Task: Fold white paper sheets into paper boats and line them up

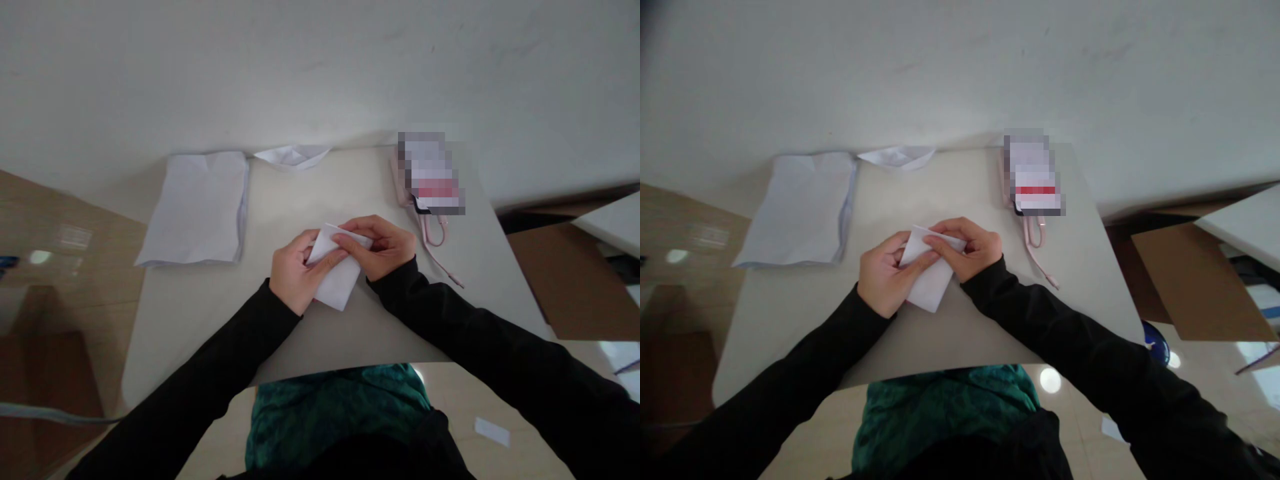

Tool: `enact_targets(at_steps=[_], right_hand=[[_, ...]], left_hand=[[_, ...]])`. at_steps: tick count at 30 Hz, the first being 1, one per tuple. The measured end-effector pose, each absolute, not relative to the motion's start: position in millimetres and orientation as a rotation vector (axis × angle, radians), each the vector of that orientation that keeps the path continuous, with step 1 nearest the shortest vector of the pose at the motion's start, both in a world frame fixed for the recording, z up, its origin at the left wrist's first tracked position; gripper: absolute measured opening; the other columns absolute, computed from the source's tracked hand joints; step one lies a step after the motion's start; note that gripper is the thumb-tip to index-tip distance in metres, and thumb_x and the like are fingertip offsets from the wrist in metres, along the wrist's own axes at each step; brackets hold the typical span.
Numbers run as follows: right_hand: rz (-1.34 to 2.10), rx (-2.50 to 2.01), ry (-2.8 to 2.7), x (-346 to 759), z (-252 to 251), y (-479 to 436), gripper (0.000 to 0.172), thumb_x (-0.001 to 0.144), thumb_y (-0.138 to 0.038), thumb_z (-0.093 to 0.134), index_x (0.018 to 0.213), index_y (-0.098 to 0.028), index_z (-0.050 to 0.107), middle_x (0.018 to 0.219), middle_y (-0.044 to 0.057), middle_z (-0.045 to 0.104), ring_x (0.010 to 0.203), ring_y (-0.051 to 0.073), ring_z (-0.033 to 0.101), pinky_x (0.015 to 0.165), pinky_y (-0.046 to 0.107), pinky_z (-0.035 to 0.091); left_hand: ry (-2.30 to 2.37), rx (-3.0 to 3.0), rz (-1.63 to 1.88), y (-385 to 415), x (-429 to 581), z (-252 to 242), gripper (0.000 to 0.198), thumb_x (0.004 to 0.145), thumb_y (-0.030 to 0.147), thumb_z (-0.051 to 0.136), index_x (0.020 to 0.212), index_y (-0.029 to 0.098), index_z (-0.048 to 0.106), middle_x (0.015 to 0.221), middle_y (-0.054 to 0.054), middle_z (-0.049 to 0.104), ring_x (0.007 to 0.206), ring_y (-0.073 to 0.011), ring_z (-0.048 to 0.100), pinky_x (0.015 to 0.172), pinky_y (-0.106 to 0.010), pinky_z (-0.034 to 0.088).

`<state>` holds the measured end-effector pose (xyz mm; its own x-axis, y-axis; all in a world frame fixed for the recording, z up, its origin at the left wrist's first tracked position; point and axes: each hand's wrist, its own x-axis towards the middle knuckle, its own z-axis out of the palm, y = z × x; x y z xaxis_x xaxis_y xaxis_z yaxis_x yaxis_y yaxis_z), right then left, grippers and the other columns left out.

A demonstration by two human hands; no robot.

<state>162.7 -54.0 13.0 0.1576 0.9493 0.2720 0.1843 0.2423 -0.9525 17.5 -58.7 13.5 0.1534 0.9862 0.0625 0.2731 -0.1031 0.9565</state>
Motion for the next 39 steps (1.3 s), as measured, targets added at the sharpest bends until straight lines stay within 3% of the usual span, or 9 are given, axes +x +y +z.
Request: enact_targets(at_steps=[3,6,14,19,24,33,39], right_hand=[[0.884,-1.213,-1.261,163.4,10.8,-51.1,0.021,0.067,-0.034,0.077,0.077,-0.019,0.068,0.073,0.001,0.072,0.066,0.014,0.068,0.056,0.023,0.054],[1.028,-1.246,-1.236,166.6,9.1,-47.5,0.024,0.068,-0.039,0.076,0.073,-0.017,0.068,0.061,0.0,0.069,0.051,0.012,0.062,0.045,0.023,0.051],[1.028,-1.206,-1.142,172.3,13.4,-46.9,0.022,0.075,-0.039,0.07,0.073,-0.017,0.069,0.057,-0.002,0.065,0.049,0.01,0.06,0.05,0.023,0.056],[1.289,-1.129,-1.05,167.3,11.5,-50.1,0.032,0.074,-0.047,0.069,0.086,-0.017,0.067,0.062,-0.001,0.067,0.05,0.01,0.06,0.048,0.024,0.056],[1.385,-1.117,-1.075,164.3,12.6,-53.9,0.036,0.073,-0.049,0.07,0.063,-0.015,0.062,0.051,-0.002,0.061,0.046,0.012,0.061,0.046,0.025,0.055],[0.971,-1.176,-1.222,167.5,24.1,-63.0,0.041,0.084,-0.041,0.06,0.05,-0.019,0.054,0.043,-0.004,0.054,0.04,0.007,0.051,0.039,0.02,0.041],[1.441,-1.132,-1.368,165.0,17.2,-58.1,0.047,0.082,-0.056,0.056,0.056,-0.016,0.056,0.039,-0.003,0.055,0.029,0.008,0.048,0.028,0.018,0.034]], left_hand=[[1.356,1.689,1.019,-56.6,13.1,15.0,0.026,0.076,0.041,0.07,0.069,0.015,0.066,0.056,0.002,0.059,0.048,-0.0085,0.05,0.04,-0.018,0.035],[1.441,1.739,1.047,-55.7,9.2,16.8,0.033,0.076,0.041,0.069,0.057,0.015,0.062,0.047,0.004,0.05,0.043,-0.0071,0.042,0.037,-0.019,0.028],[1.456,1.855,1.13,-54.5,12.0,23.5,0.035,0.079,0.04,0.067,0.054,0.016,0.058,0.044,0.005,0.043,0.04,-0.0059,0.037,0.039,-0.02,0.028],[1.511,1.956,1.193,-55.4,9.2,24.5,0.036,0.08,0.039,0.065,0.055,0.016,0.055,0.045,0.005,0.043,0.042,-0.0055,0.038,0.042,-0.02,0.029],[1.526,2.006,1.222,-54.5,8.6,23.7,0.03,0.082,0.039,0.063,0.062,0.016,0.059,0.049,0.004,0.048,0.044,-0.006,0.041,0.045,-0.02,0.031],[1.503,2.037,1.24,-60.5,17.1,23.0,0.03,0.084,0.038,0.061,0.064,0.016,0.06,0.05,0.004,0.05,0.043,-0.006,0.042,0.046,-0.02,0.031],[1.555,1.995,1.282,-56.4,9.6,20.3,0.029,0.083,0.039,0.061,0.065,0.016,0.061,0.05,0.004,0.047,0.045,-0.0064,0.04,0.045,-0.02,0.03]])
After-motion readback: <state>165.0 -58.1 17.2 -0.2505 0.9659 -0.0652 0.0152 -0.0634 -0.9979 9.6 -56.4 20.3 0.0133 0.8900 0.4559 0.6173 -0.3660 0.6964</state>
